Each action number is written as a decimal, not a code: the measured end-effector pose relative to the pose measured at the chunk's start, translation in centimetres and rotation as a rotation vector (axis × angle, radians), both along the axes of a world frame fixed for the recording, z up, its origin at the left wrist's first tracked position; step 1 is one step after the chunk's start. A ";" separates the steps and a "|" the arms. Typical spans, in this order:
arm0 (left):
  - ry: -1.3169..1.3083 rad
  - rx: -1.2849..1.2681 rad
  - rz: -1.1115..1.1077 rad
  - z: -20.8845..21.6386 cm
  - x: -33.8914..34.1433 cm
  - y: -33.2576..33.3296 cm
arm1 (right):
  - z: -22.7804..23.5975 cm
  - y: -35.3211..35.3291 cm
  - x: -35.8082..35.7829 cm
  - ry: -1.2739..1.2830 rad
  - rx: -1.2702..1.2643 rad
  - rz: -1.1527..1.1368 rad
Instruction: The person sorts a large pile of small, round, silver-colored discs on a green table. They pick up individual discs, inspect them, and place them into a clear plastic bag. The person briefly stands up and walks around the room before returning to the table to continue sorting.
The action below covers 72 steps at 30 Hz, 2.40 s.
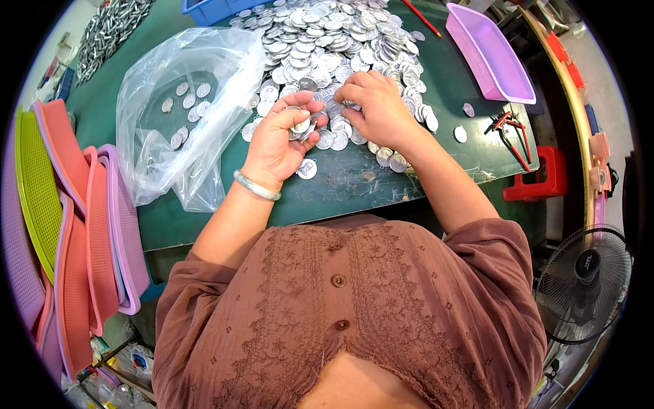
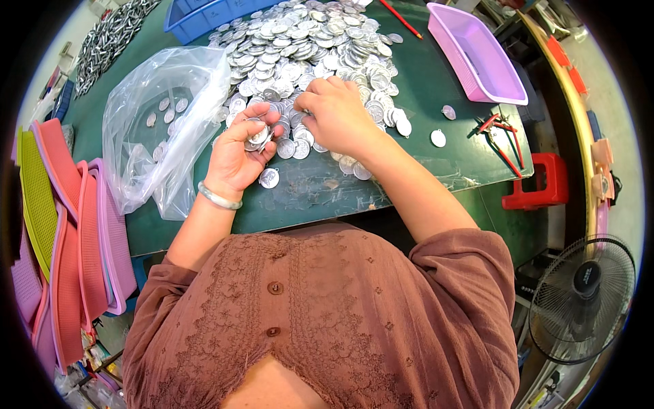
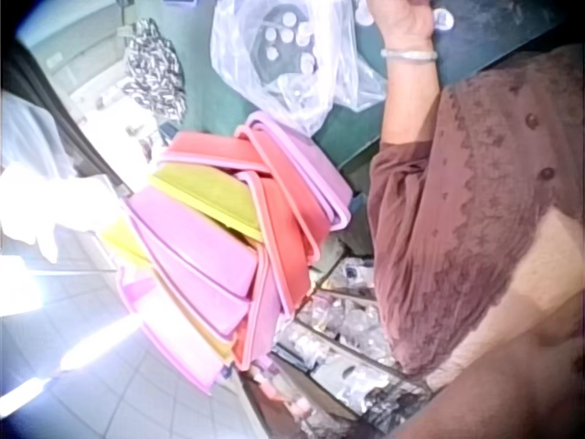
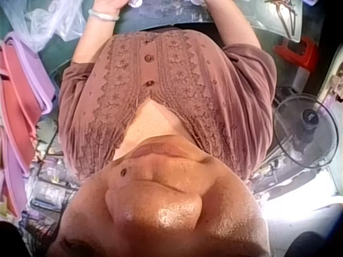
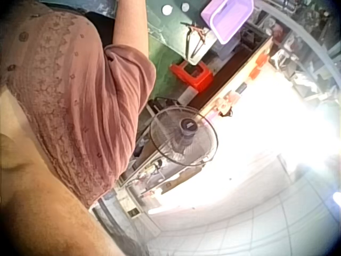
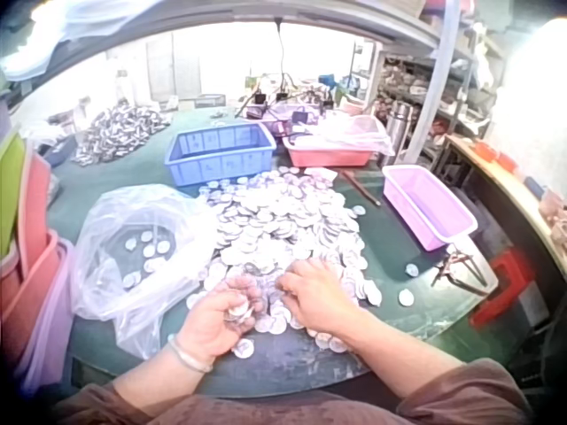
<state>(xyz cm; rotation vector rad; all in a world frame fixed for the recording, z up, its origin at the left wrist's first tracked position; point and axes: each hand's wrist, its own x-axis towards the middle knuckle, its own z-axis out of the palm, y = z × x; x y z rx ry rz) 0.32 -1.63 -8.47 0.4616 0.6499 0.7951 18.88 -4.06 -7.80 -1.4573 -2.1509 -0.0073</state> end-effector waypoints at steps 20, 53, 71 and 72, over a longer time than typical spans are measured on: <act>0.055 -0.009 -0.036 -0.1 -0.1 0.1 | 1.1 -2.2 -0.1 -0.075 -0.113 0.161; 0.145 0.058 -0.266 0.3 0.0 -0.1 | 1.5 -3.7 -0.7 0.297 0.128 0.178; -0.063 -0.030 -0.219 -1.2 -0.2 0.5 | 0.2 -3.3 -0.3 -0.017 -0.072 0.067; -0.078 -0.035 -0.218 -1.1 -0.2 0.5 | 0.2 -3.2 -0.1 0.034 -0.107 0.077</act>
